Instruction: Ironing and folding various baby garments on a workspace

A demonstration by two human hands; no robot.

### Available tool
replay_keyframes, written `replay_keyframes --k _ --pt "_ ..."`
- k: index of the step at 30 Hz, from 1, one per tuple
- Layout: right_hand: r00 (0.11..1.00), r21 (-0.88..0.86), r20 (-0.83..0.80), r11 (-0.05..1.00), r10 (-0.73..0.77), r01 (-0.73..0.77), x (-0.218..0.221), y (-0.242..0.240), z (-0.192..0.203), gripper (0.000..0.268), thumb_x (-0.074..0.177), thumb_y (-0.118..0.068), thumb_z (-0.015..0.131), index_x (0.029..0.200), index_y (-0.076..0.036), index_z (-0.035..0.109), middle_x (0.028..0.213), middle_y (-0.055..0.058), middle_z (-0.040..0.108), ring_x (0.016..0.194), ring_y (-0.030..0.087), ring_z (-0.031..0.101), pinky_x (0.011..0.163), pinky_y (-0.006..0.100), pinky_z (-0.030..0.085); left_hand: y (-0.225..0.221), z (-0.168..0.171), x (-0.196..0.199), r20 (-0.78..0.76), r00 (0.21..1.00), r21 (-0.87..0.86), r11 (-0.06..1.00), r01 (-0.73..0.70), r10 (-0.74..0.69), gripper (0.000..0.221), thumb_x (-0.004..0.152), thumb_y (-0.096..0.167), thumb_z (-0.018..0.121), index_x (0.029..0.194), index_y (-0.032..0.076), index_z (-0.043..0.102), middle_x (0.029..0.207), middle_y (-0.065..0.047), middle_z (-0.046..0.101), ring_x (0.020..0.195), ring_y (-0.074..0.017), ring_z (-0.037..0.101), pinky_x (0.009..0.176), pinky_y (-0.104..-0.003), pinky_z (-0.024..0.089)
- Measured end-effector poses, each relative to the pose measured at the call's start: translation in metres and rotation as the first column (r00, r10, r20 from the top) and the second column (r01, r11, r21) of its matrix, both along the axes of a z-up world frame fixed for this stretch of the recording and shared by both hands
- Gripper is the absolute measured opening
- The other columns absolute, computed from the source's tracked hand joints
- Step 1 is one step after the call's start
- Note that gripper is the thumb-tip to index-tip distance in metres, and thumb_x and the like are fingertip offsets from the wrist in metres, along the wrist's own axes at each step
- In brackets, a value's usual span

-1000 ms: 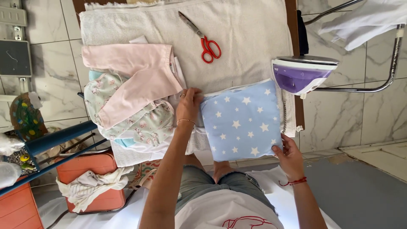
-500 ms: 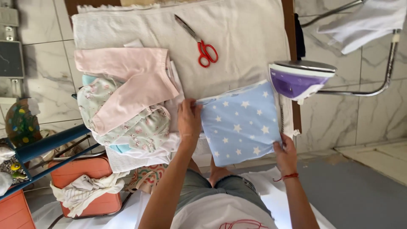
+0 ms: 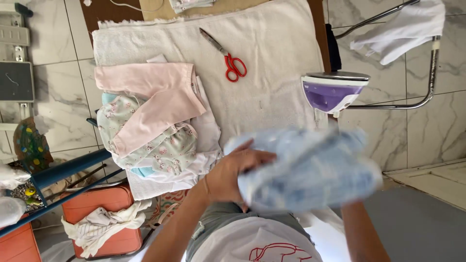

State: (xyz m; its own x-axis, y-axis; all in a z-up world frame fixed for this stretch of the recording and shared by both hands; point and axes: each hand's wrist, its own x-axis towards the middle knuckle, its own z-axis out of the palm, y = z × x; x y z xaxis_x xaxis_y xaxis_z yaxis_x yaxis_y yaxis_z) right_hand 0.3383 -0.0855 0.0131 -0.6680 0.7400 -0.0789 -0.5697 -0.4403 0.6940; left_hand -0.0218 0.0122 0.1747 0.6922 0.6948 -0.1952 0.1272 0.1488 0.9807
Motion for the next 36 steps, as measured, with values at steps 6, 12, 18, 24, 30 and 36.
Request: replay_keyframes --k 6,12,18,24,30,36 --pt "-0.007 0.358 0.93 0.909 -0.368 -0.212 -0.053 0.034 0.018 0.03 0.086 -0.025 0.047 0.112 -0.012 0.044 0.105 0.006 0.046 0.097 0.016 0.044 0.088 0.032 0.032 0.003 -0.021 -0.021 0.034 0.99 0.896 0.435 -0.09 0.135 0.023 0.089 0.02 0.045 0.067 0.015 0.044 0.11 0.006 0.059 0.108 -0.0133 0.052 0.105 -0.045 0.012" --pt "-0.634 -0.107 -0.271 0.677 -0.724 -0.728 -0.059 0.002 -0.006 0.032 0.075 0.002 0.05 0.092 -0.021 0.065 0.12 0.001 0.051 0.104 0.02 0.052 0.091 0.033 0.04 -0.033 -0.137 -0.049 -0.228 0.925 0.972 0.125 0.199 0.305 0.014 0.087 0.018 0.043 0.073 0.016 0.045 0.124 0.001 0.05 0.117 -0.0165 0.043 0.101 -0.046 0.023" --pt "-0.831 -0.039 0.546 0.987 -0.108 -0.154 -0.091 -0.017 0.034 0.011 0.085 -0.008 0.058 0.093 0.0 0.058 0.08 0.016 0.06 0.069 0.02 0.061 0.064 0.03 0.053 -0.087 -0.145 -0.036 -0.292 0.823 0.901 0.429 0.066 0.487 0.007 0.084 0.022 0.049 0.084 0.018 0.055 0.098 0.001 0.056 0.087 -0.0168 0.052 0.097 -0.045 0.031" --pt "-0.763 -0.217 0.643 0.97 0.059 -0.108 -0.113 -0.002 0.034 0.047 0.078 -0.017 0.065 0.116 -0.001 0.042 0.107 0.02 0.048 0.077 0.025 0.057 0.061 0.035 0.054 -0.083 -0.158 -0.009 -0.285 0.691 0.937 0.344 0.056 0.664 0.004 0.08 0.021 0.055 0.084 0.021 0.054 0.086 0.0 0.051 0.075 -0.0176 0.049 0.095 -0.049 0.034" --pt "-0.697 -0.29 0.703 0.952 0.139 -0.102 -0.121 -0.009 0.05 0.032 0.073 -0.009 0.069 0.098 0.005 0.055 0.075 0.014 0.058 0.061 0.016 0.057 0.056 0.023 0.05 -0.075 -0.135 0.035 -0.208 0.813 0.937 0.349 0.006 0.544 0.027 0.082 0.007 0.045 0.102 0.024 0.054 0.111 -0.002 0.052 0.102 -0.0184 0.051 0.099 -0.043 0.03" --pt "-0.628 -0.337 0.764 0.921 0.146 -0.195 -0.125 -0.021 0.04 0.033 0.077 -0.012 0.065 0.103 0.005 0.054 0.081 0.016 0.059 0.067 0.02 0.057 0.061 0.03 0.047 -0.071 -0.1 0.055 -0.082 0.835 0.457 0.765 -0.454 0.545 0.031 0.087 0.019 0.037 0.113 0.014 0.053 0.115 -0.006 0.056 0.108 -0.027 0.051 0.092 -0.041 0.037"
